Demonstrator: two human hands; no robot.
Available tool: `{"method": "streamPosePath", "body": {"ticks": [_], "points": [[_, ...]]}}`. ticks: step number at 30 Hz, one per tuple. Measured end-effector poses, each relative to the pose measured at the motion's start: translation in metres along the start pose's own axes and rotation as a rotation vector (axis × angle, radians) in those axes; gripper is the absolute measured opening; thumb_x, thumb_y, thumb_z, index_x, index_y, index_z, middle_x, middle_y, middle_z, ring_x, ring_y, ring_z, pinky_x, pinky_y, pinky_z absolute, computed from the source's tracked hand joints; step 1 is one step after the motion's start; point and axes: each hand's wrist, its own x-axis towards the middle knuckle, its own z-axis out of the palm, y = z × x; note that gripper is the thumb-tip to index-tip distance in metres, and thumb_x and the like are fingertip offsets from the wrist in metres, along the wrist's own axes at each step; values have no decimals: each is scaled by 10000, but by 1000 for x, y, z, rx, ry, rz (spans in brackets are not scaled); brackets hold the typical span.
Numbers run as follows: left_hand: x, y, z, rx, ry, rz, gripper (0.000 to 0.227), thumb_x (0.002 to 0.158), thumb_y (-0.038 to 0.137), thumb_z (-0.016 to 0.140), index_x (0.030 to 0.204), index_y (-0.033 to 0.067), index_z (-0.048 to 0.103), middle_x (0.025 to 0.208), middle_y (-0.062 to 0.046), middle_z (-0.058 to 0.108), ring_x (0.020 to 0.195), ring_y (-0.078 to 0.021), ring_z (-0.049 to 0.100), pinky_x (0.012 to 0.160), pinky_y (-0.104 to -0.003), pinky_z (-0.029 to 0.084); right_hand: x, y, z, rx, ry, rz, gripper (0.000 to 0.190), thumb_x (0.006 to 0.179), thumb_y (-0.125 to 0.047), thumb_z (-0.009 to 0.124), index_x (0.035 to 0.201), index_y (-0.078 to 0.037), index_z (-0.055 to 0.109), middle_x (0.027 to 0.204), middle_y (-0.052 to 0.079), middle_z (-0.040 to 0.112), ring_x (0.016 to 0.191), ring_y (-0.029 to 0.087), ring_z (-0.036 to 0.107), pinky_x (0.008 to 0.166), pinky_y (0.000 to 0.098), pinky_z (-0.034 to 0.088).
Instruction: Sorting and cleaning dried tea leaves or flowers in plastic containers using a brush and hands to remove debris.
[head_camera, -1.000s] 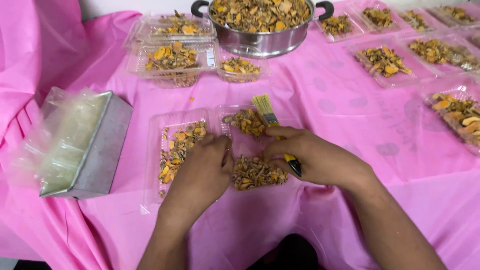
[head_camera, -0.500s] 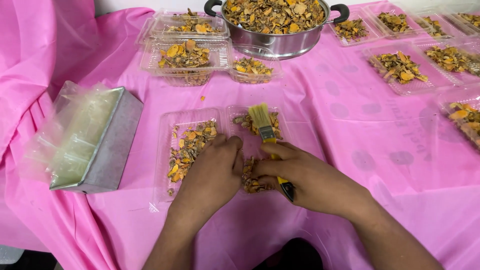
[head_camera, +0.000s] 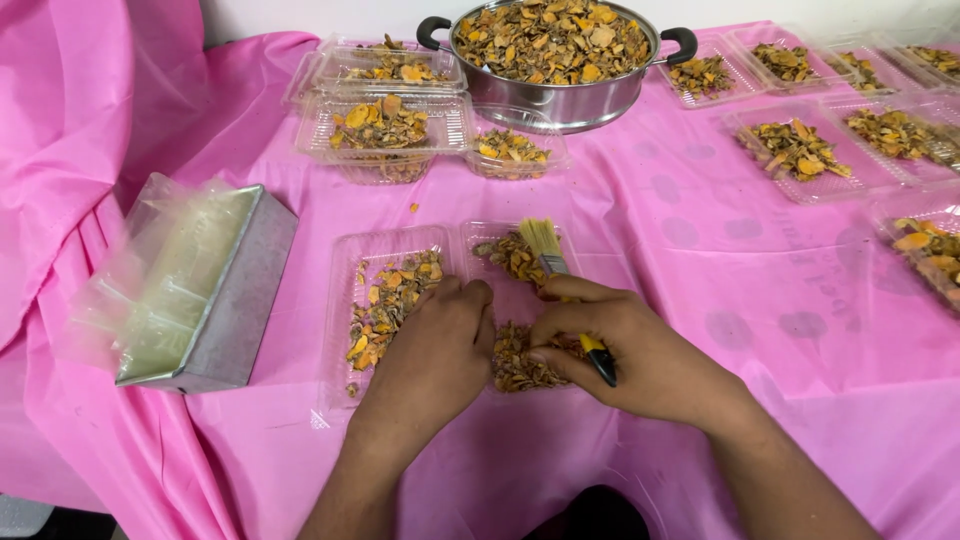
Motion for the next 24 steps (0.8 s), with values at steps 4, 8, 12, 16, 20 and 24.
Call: {"method": "streamPosePath", "body": {"ticks": [4, 8, 12, 16, 20, 24], "points": [[1, 0, 0, 18, -21, 9, 331, 1007, 191, 401, 1051, 0, 667, 988, -255, 608, 1021, -535, 626, 826, -549, 562, 0, -13, -4, 6, -6, 4, 68, 911, -124, 708, 963, -111, 749, 917, 101, 654, 813, 314, 705, 774, 437, 591], [-1, -1, 1, 7, -8, 9, 302, 998, 169, 417, 1041, -11, 655, 1003, -270, 609, 1038, -550, 618, 840, -566, 556, 0, -29, 1, 37, -84, -34, 83, 938, -107, 674, 987, -74, 732, 879, 123, 622, 770, 350, 685, 739, 450, 589], [-3, -3, 3, 29, 14, 20, 280, 992, 162, 432, 1019, -16, 646, 1000, -271, 603, 1027, -550, 619, 829, -573, 552, -1, -25, 9, -2, -72, -57, 43, 931, -118, 693, 939, -76, 702, 883, 97, 578, 771, 319, 667, 730, 405, 575], [0, -6, 5, 39, -5, 12, 282, 965, 155, 442, 1073, -8, 646, 1019, -226, 593, 1051, -498, 622, 824, -521, 566, -2, -15, 15, -5, -84, -56, 38, 931, -119, 687, 943, -84, 696, 875, 103, 574, 768, 345, 660, 719, 420, 570], [-1, -6, 6, 22, 8, 26, 293, 982, 166, 443, 1080, -23, 644, 1011, -243, 588, 1036, -515, 616, 826, -539, 564, -6, -11, 14, 4, -26, -29, 23, 913, -82, 685, 906, -70, 704, 863, 103, 597, 753, 322, 664, 723, 416, 572], [-10, 18, -10, -63, 111, 85, 346, 1003, 128, 409, 1173, -79, 628, 1021, -318, 571, 1079, -585, 572, 864, -579, 542, -3, -17, 5, 52, 54, -2, 28, 880, -69, 723, 897, -49, 713, 835, 101, 610, 766, 288, 671, 745, 415, 563]]}}
